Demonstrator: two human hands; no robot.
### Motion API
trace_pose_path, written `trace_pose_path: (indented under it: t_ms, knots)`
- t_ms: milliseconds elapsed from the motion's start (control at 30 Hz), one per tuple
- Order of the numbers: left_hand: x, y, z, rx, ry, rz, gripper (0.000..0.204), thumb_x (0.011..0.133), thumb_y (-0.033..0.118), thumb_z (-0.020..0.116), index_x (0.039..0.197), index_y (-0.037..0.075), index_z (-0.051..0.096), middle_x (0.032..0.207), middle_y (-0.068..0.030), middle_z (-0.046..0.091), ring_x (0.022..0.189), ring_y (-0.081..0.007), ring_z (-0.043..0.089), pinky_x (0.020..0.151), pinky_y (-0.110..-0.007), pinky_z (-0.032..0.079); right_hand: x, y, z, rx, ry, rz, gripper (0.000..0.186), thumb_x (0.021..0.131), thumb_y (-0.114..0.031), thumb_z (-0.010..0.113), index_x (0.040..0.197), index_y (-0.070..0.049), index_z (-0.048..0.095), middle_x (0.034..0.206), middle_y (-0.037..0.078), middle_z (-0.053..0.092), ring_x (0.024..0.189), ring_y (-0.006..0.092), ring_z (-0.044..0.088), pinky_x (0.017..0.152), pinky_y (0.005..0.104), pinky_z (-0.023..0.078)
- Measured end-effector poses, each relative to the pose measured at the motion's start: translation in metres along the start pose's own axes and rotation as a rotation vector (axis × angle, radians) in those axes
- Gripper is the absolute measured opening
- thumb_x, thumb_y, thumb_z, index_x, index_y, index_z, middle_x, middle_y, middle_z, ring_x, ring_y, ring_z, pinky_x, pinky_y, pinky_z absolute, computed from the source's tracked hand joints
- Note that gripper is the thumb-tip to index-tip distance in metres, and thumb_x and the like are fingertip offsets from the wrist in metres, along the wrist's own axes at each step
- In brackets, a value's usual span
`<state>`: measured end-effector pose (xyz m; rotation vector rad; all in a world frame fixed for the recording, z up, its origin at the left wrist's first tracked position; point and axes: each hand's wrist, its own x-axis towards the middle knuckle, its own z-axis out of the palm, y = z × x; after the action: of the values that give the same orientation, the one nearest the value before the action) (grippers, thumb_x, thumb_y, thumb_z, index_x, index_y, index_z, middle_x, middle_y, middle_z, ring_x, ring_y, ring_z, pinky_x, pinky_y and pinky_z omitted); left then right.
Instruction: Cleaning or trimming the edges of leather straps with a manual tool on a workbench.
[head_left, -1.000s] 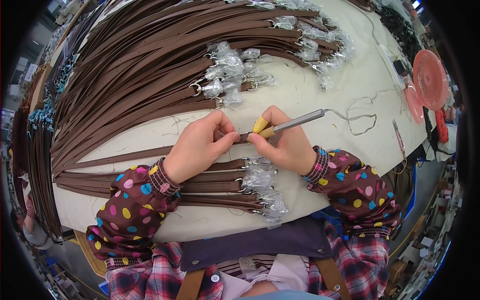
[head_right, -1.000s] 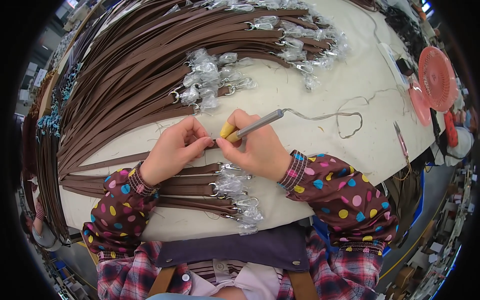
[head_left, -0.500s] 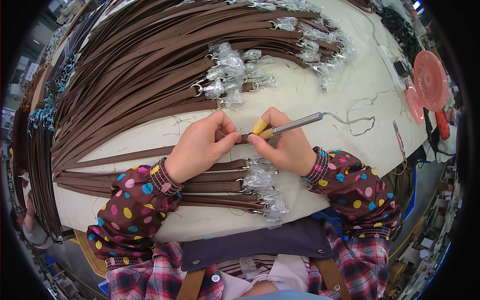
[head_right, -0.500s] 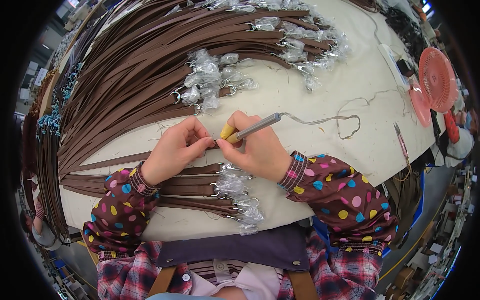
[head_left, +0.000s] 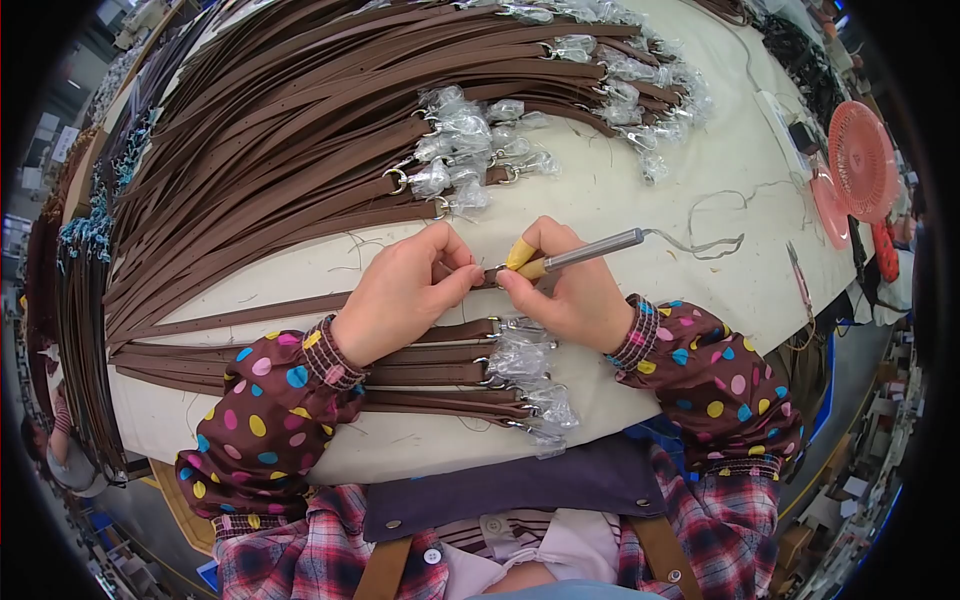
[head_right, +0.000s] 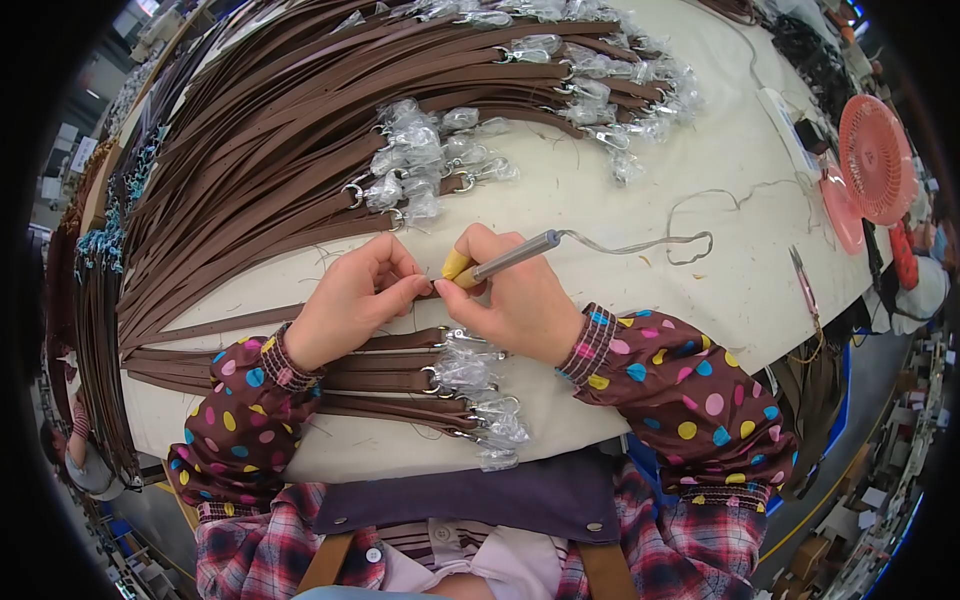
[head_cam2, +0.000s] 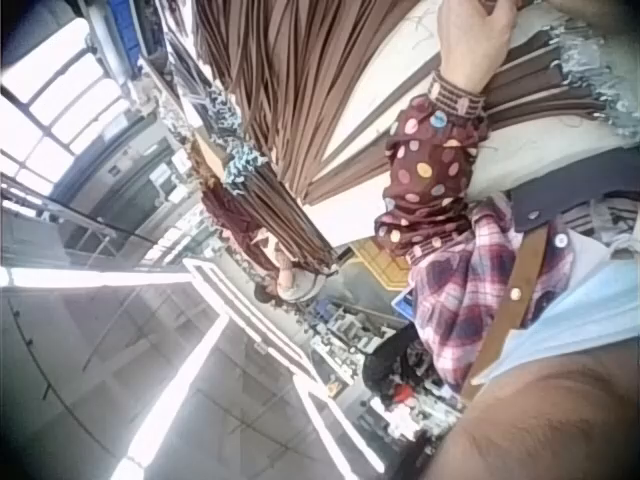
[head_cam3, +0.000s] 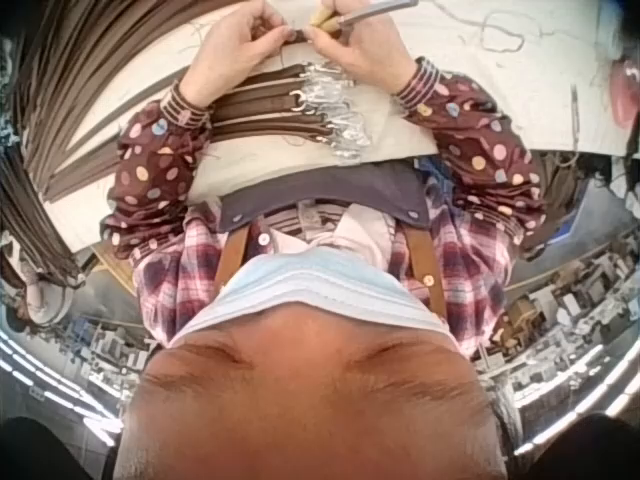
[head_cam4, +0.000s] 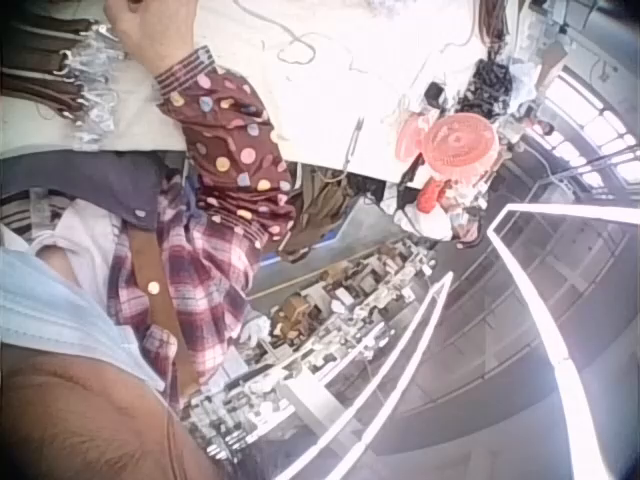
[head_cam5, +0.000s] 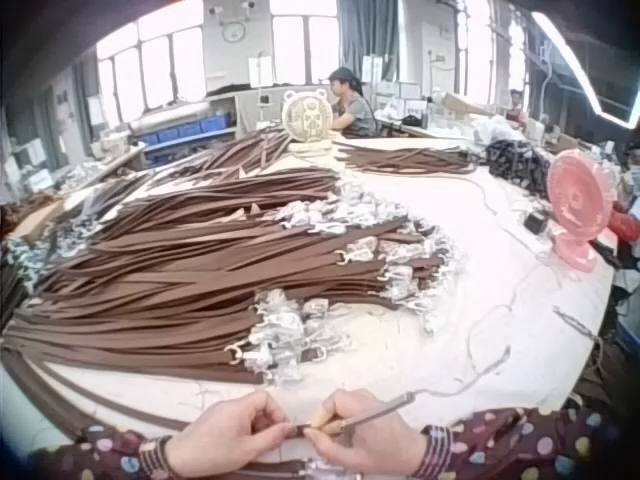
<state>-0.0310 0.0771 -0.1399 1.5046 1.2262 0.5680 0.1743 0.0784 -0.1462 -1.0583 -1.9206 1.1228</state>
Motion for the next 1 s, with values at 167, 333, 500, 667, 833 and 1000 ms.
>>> trace_pose_path:
  t_ms: [167, 333, 500, 667, 833, 1000]
  knots:
    - [-0.0001, -0.0004, -0.0004, 0.003, -0.006, -0.005, 0.018, 0.086, 0.016, 0.064, 0.086, 0.001, 0.054, 0.069, -0.0047, 0.061, 0.059, -0.0111, 0.056, 0.053, -0.027, 0.043, -0.0005, -0.0004, 0.0003, -0.015, 0.004, 0.003, 0.021, 0.08, -0.008, 0.067, 0.085, -0.003, 0.048, 0.074, 0.004, 0.052, 0.065, 0.0109, 0.05, 0.058, 0.0258, 0.04]
    - [0.0, -0.0001, -0.0004, 0.007, -0.004, 0.002, 0.018, 0.085, 0.016, 0.064, 0.086, 0.001, 0.054, 0.07, -0.0052, 0.062, 0.06, -0.0113, 0.057, 0.053, -0.027, 0.044, -0.0008, -0.0013, 0.0004, -0.035, 0.007, 0.0, 0.021, 0.081, -0.008, 0.067, 0.084, -0.003, 0.048, 0.074, 0.005, 0.052, 0.066, 0.0115, 0.05, 0.059, 0.0262, 0.041]
    - [0.0008, -0.0021, 0.0001, 0.001, 0.001, 0.002, 0.018, 0.085, 0.015, 0.064, 0.087, 0.001, 0.054, 0.07, -0.005, 0.061, 0.06, -0.0115, 0.057, 0.053, -0.027, 0.044, -0.0009, -0.002, -0.0003, -0.015, -0.004, 0.026, 0.02, 0.081, -0.007, 0.067, 0.085, -0.003, 0.047, 0.075, 0.004, 0.052, 0.067, 0.0106, 0.051, 0.061, 0.0252, 0.041]
    - [-0.0006, 0.0007, 0.0021, 0.023, 0.055, 0.019, 0.017, 0.086, 0.014, 0.063, 0.086, 0.0, 0.053, 0.068, -0.0048, 0.06, 0.058, -0.0112, 0.056, 0.053, -0.027, 0.044, -0.0012, 0.0013, 0.0002, 0.081, 0.014, 0.04, 0.021, 0.083, -0.005, 0.065, 0.089, -0.003, 0.046, 0.078, 0.003, 0.052, 0.071, 0.008, 0.05, 0.064, 0.0233, 0.042]
    - [0.0001, 0.0007, 0.0036, -0.017, 0.092, 0.007, 0.016, 0.086, 0.013, 0.062, 0.084, 0.0, 0.052, 0.065, -0.0041, 0.059, 0.055, -0.0103, 0.055, 0.05, -0.026, 0.042, 0.0003, 0.0017, 0.0006, 0.113, 0.015, 0.031, 0.021, 0.083, -0.004, 0.064, 0.091, -0.002, 0.045, 0.08, 0.002, 0.052, 0.073, 0.0072, 0.05, 0.067, 0.0227, 0.042]
    - [0.0002, 0.0036, 0.0041, -0.02, 0.093, -0.016, 0.016, 0.086, 0.013, 0.063, 0.085, 0.0, 0.053, 0.066, -0.0043, 0.06, 0.055, -0.0103, 0.055, 0.05, -0.025, 0.043, 0.0001, 0.0045, 0.0021, 0.089, 0.085, -0.051, 0.02, 0.082, -0.005, 0.065, 0.09, -0.002, 0.046, 0.076, 0.004, 0.055, 0.068, 0.0093, 0.055, 0.06, 0.0234, 0.044]
